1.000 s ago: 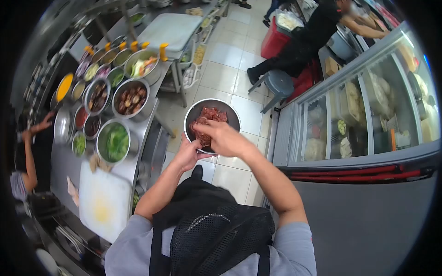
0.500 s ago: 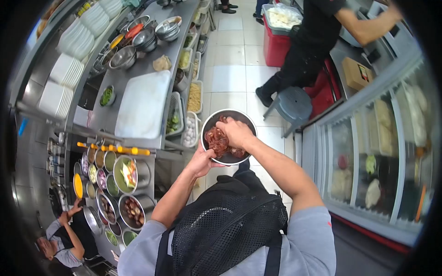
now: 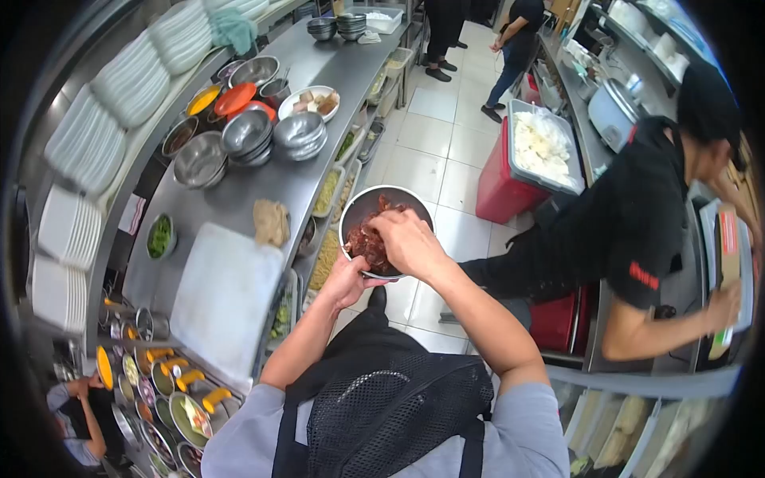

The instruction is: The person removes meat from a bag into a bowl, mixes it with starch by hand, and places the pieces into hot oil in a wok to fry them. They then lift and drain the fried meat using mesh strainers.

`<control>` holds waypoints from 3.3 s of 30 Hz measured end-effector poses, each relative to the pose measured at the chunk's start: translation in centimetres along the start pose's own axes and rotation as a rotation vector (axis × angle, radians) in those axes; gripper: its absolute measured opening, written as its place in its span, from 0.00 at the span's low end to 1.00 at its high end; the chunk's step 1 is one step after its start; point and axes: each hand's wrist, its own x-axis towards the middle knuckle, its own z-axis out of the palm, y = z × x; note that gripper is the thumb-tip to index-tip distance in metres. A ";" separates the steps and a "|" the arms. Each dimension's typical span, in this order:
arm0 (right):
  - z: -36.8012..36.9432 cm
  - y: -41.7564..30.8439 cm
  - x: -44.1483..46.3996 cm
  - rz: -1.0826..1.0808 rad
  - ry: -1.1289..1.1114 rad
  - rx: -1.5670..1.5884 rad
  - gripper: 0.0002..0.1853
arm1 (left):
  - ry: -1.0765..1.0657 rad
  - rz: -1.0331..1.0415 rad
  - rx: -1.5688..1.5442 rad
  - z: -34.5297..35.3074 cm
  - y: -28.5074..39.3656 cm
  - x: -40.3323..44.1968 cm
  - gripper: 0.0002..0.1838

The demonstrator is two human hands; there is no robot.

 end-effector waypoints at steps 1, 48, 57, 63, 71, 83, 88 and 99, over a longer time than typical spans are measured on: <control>-0.3 2.4 2.4 0.005 0.010 0.048 0.21 | -0.032 -0.002 -0.021 0.2 1.6 2.6 0.39; -7.7 89.7 117.2 0.011 -0.578 -0.302 0.41 | 0.724 0.256 -0.302 7.2 45.8 98.0 0.41; -1.5 98.7 124.4 -0.317 -0.598 0.026 0.27 | 0.845 0.466 -0.456 12.1 50.1 109.0 0.42; -18.7 88.0 125.1 -0.403 -0.687 0.509 0.18 | 0.832 0.516 -0.398 10.6 54.8 117.0 0.36; -19.7 86.9 120.8 -0.860 -0.842 -0.042 0.52 | 0.713 0.556 -0.457 7.4 57.2 119.7 0.36; -18.7 81.8 119.5 -0.907 -0.620 -0.149 0.19 | 0.811 0.508 -0.416 9.6 54.9 115.3 0.40; -20.0 78.5 113.9 -0.909 -0.632 -0.127 0.33 | 0.909 0.606 -0.505 12.3 52.3 112.6 0.40; -17.8 65.8 101.5 -2.085 -0.923 -0.091 0.46 | 1.105 0.851 -0.655 18.6 39.4 97.7 0.43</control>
